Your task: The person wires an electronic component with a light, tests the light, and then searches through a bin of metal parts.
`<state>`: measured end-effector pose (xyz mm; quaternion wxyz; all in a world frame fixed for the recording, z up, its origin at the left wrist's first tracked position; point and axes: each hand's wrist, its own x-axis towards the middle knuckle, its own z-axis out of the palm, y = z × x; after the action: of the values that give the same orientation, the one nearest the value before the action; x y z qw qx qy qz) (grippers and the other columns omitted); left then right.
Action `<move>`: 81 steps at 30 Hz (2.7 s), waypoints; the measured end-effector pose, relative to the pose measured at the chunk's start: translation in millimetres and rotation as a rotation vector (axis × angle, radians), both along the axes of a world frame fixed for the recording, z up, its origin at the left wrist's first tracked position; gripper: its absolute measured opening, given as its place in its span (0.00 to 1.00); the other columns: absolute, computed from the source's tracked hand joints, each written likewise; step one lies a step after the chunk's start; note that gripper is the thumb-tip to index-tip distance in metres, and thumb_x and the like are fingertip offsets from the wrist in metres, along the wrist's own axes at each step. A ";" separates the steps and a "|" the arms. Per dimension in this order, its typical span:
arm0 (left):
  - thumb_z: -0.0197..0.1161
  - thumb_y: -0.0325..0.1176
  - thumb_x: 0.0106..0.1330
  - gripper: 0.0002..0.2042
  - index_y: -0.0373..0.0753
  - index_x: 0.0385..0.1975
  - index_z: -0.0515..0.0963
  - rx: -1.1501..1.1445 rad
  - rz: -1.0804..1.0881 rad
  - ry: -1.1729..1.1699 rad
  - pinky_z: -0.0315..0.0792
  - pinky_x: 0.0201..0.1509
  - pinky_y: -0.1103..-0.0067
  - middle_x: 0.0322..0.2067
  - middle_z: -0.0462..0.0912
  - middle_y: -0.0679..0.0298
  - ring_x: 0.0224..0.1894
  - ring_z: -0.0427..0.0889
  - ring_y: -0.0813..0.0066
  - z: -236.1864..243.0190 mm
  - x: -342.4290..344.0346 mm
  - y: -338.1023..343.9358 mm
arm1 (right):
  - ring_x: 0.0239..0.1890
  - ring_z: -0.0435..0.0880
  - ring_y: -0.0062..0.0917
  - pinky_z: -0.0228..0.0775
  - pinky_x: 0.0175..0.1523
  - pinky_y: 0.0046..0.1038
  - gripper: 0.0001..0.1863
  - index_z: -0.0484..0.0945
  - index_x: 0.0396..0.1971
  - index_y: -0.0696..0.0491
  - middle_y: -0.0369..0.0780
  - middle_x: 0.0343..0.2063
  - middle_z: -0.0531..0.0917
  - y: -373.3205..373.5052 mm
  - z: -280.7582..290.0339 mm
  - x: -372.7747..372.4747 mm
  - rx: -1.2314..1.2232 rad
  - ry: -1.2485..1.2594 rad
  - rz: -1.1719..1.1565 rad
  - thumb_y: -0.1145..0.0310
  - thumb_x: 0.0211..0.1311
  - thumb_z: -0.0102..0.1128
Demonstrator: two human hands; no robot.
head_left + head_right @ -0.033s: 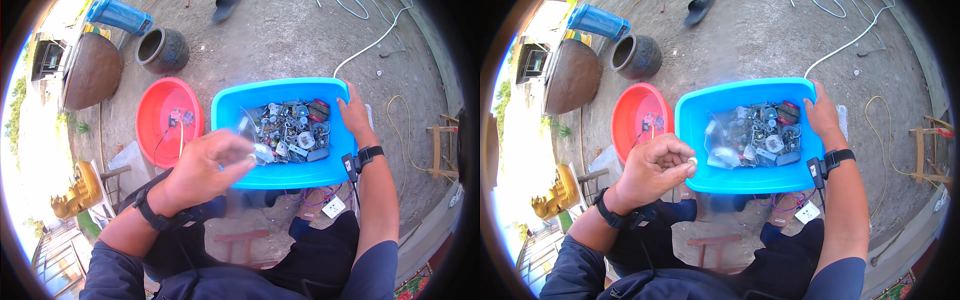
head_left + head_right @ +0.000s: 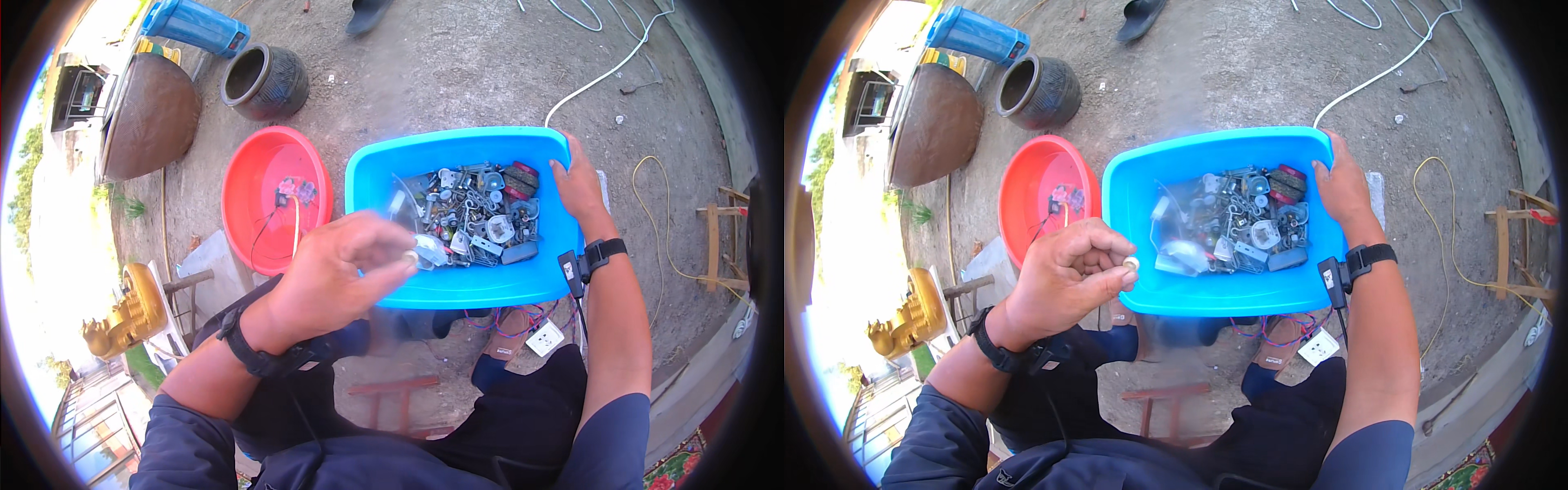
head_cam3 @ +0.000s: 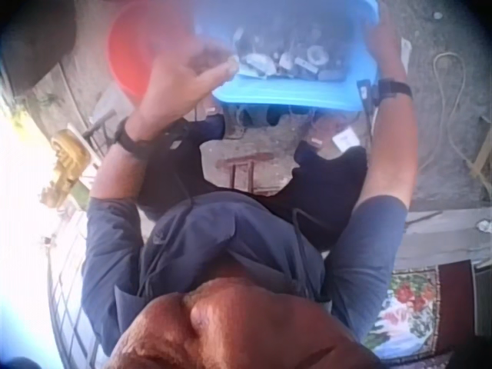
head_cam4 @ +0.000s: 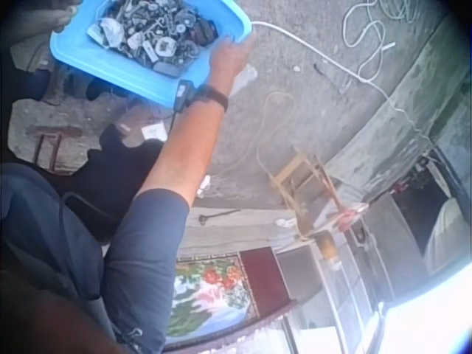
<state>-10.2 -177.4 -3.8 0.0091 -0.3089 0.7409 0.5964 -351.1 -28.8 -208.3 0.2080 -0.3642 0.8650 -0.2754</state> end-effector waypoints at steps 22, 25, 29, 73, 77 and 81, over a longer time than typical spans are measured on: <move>0.61 0.16 0.71 0.09 0.38 0.42 0.72 0.440 0.193 0.254 0.85 0.46 0.77 0.43 0.82 0.55 0.46 0.88 0.66 -3.8 3.2 -7.3 | 0.64 0.76 0.49 0.69 0.67 0.43 0.29 0.68 0.67 0.50 0.49 0.63 0.76 0.3 -1.4 -2.3 -0.055 0.053 0.038 0.73 0.66 0.62; 0.63 0.19 0.71 0.08 0.38 0.42 0.73 0.581 0.191 0.303 0.83 0.46 0.76 0.42 0.82 0.56 0.45 0.88 0.67 -5.3 6.2 -13.3 | 0.64 0.76 0.48 0.69 0.67 0.43 0.29 0.68 0.67 0.50 0.49 0.64 0.76 -0.5 -0.8 -1.1 -0.053 0.045 0.038 0.73 0.66 0.62; 0.64 0.23 0.72 0.06 0.40 0.42 0.74 0.877 0.233 0.397 0.80 0.42 0.76 0.40 0.82 0.56 0.40 0.86 0.68 -1.9 8.7 -16.2 | 0.64 0.76 0.49 0.70 0.66 0.43 0.28 0.68 0.66 0.49 0.49 0.63 0.77 1.8 -2.0 0.8 -0.100 0.085 0.050 0.72 0.66 0.62; 0.58 0.24 0.60 0.16 0.38 0.48 0.83 -0.428 -0.636 -0.561 0.78 0.52 0.61 0.40 0.87 0.50 0.46 0.85 0.46 -219.7 -72.7 -28.1 | 0.59 0.78 0.53 0.71 0.62 0.46 0.29 0.67 0.67 0.48 0.53 0.59 0.79 -1.5 8.6 0.7 0.004 -0.055 0.000 0.67 0.67 0.60; 0.63 0.26 0.60 0.23 0.43 0.59 0.79 -0.455 -0.722 -0.643 0.77 0.57 0.61 0.54 0.81 0.50 0.55 0.82 0.47 -243.7 -87.5 -27.2 | 0.60 0.78 0.52 0.71 0.62 0.46 0.29 0.67 0.67 0.49 0.52 0.58 0.79 0.6 4.2 -0.7 -0.021 -0.040 0.005 0.68 0.66 0.60; 0.63 0.29 0.62 0.12 0.32 0.43 0.83 -0.657 -0.613 -0.309 0.81 0.46 0.59 0.45 0.85 0.48 0.44 0.87 0.46 -278.3 -78.5 -23.6 | 0.60 0.78 0.52 0.71 0.62 0.45 0.29 0.67 0.67 0.49 0.52 0.58 0.79 -1.4 3.0 -0.4 -0.042 -0.019 0.019 0.68 0.66 0.60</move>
<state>-88.8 -201.0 -282.1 0.1964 -0.1477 0.9373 0.2474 -351.5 -30.3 -205.4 0.2112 -0.3742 0.8534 -0.2952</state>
